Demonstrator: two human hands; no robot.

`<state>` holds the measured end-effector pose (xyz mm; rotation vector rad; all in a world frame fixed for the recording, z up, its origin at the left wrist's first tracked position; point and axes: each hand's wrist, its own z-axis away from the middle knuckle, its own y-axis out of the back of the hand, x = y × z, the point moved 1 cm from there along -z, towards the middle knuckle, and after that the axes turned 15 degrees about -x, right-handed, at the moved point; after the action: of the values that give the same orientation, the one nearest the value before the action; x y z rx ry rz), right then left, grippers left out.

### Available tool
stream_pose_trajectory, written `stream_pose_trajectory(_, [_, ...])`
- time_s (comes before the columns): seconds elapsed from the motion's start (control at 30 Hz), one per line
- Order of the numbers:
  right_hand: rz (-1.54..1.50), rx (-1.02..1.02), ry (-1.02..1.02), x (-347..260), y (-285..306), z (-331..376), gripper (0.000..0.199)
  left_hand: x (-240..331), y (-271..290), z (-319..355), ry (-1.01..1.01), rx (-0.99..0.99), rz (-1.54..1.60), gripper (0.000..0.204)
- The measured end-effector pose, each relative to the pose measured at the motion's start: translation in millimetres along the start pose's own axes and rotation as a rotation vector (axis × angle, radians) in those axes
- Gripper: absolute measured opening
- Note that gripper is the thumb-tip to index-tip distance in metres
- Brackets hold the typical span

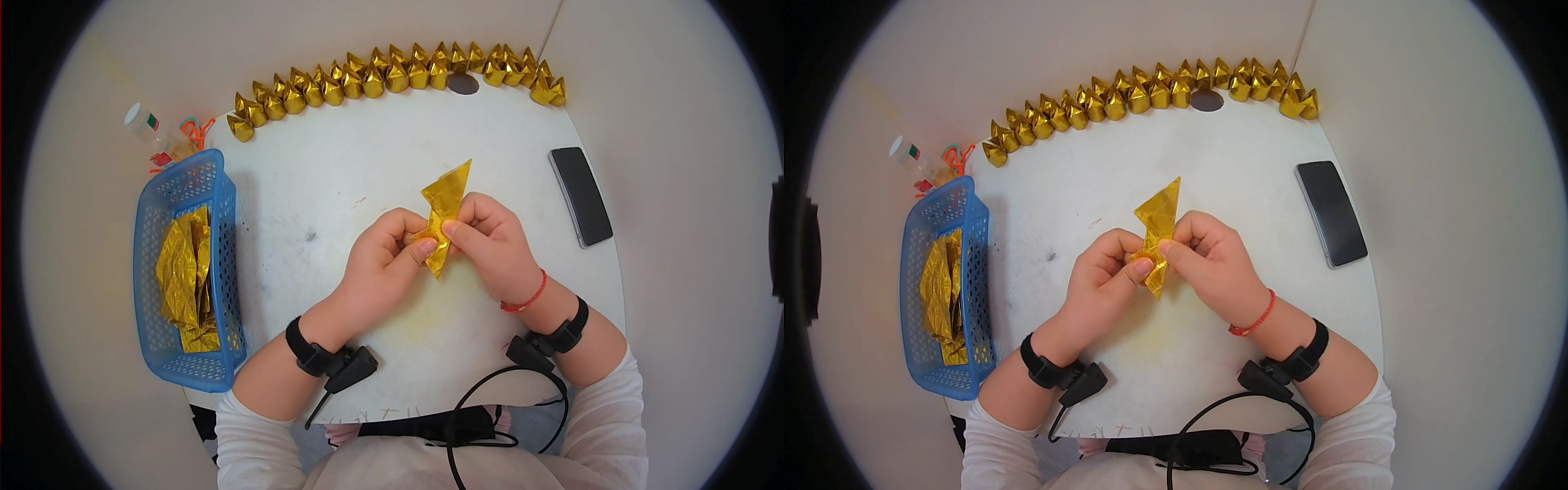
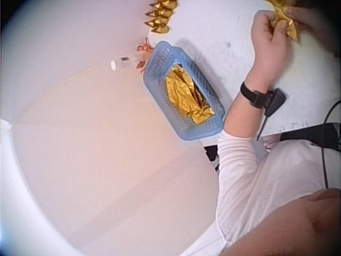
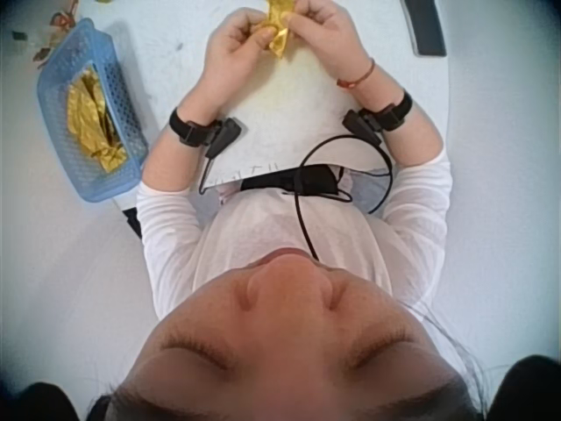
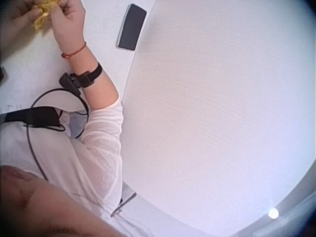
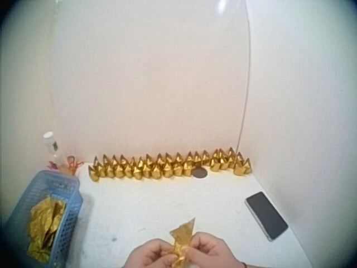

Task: Folding gold paper into a decorative shape.

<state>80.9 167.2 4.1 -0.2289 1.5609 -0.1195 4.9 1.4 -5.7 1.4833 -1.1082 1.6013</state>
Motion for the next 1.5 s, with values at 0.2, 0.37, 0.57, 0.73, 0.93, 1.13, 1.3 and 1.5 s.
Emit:
stream_pose_trajectory(0.2, [-0.229,0.052,-0.085,2.5,11.6,-1.7,0.013,9.1,-5.7,-0.4,-0.179,0.027,0.120,0.025])
stream_pose_trajectory(0.37, [-0.309,0.047,-0.099,1.5,12.1,-2.1,0.013,-2.9,4.3,-0.5,-0.220,-0.089,-0.044,0.035])
stream_pose_trajectory(0.57, [-0.276,0.035,-0.127,2.2,9.8,-1.0,0.013,0.3,7.8,-0.5,-0.220,-0.046,-0.342,0.022])
stream_pose_trajectory(0.73, [-0.241,-0.011,-0.101,2.5,9.3,-0.9,0.012,0.6,9.3,-0.1,-0.203,-0.050,-0.319,0.018])
stream_pose_trajectory(0.93, [-0.187,-0.068,-0.081,4.1,8.8,-1.8,0.010,3.5,3.0,1.3,-0.164,0.039,-0.102,0.014])
stream_pose_trajectory(1.13, [-0.181,-0.072,-0.122,5.6,7.9,-1.0,0.010,6.1,0.2,-3.1,-0.132,0.107,0.041,0.031])
stream_pose_trajectory(1.3, [-0.161,-0.095,-0.147,6.3,8.2,-0.9,0.012,3.1,4.4,-2.8,-0.092,0.093,0.077,0.033])
stream_pose_trajectory(1.5, [-0.147,-0.118,-0.190,4.1,8.1,-1.2,0.013,5.3,5.9,-2.1,-0.034,0.088,0.127,0.032])
